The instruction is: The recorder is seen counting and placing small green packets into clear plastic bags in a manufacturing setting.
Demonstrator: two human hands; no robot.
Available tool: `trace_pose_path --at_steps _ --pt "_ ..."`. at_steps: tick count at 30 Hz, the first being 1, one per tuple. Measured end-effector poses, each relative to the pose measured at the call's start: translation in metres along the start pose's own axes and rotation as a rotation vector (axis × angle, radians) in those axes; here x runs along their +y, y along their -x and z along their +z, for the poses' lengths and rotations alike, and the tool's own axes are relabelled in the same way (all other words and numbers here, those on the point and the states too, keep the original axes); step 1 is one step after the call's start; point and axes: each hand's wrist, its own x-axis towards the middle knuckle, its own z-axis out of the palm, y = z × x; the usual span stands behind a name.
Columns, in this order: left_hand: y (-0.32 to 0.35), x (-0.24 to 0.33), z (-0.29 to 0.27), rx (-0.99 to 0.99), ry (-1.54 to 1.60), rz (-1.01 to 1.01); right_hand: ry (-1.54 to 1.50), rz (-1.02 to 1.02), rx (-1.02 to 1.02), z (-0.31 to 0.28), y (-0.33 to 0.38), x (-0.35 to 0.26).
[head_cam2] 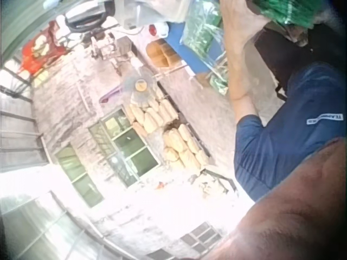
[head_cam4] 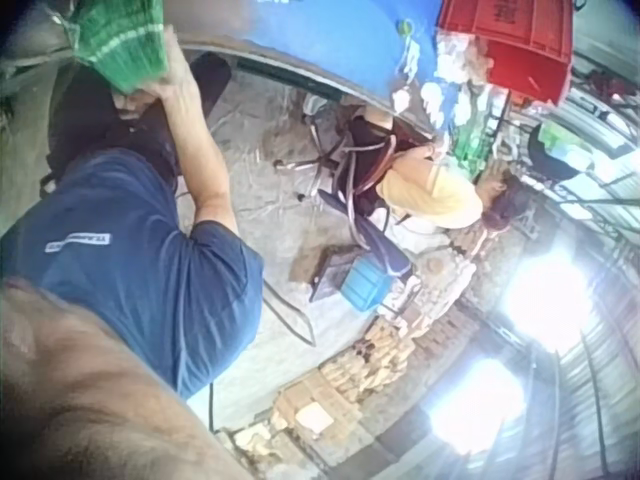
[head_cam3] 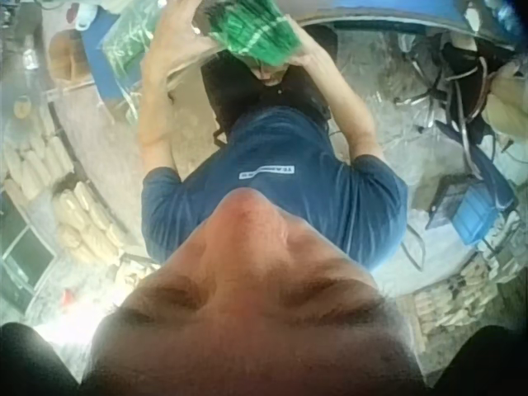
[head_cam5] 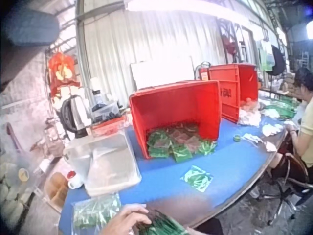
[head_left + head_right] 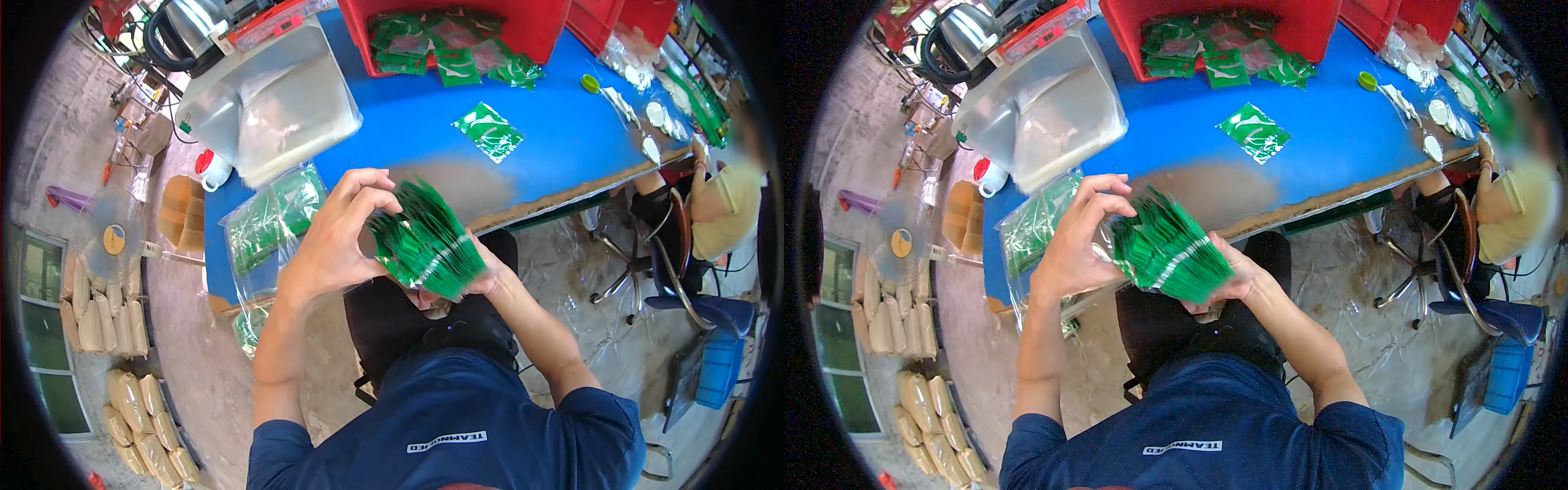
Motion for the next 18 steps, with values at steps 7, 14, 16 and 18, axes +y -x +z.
trace_pose_path --at_steps 7,14,16,18 --pt "-0.006 0.0 0.001 -0.04 -0.079 0.089 0.081 -0.049 0.052 0.007 0.003 -0.003" --pt "0.009 -0.016 0.004 -0.098 0.251 0.129 0.038 -0.004 0.036 0.003 0.01 -0.001" --pt "0.016 -0.016 0.015 -0.049 0.32 0.089 0.035 0.004 0.016 -0.007 0.008 0.001" --pt "0.018 -0.019 0.018 -0.031 0.297 0.086 0.042 -0.002 -0.065 -0.008 0.005 0.001"
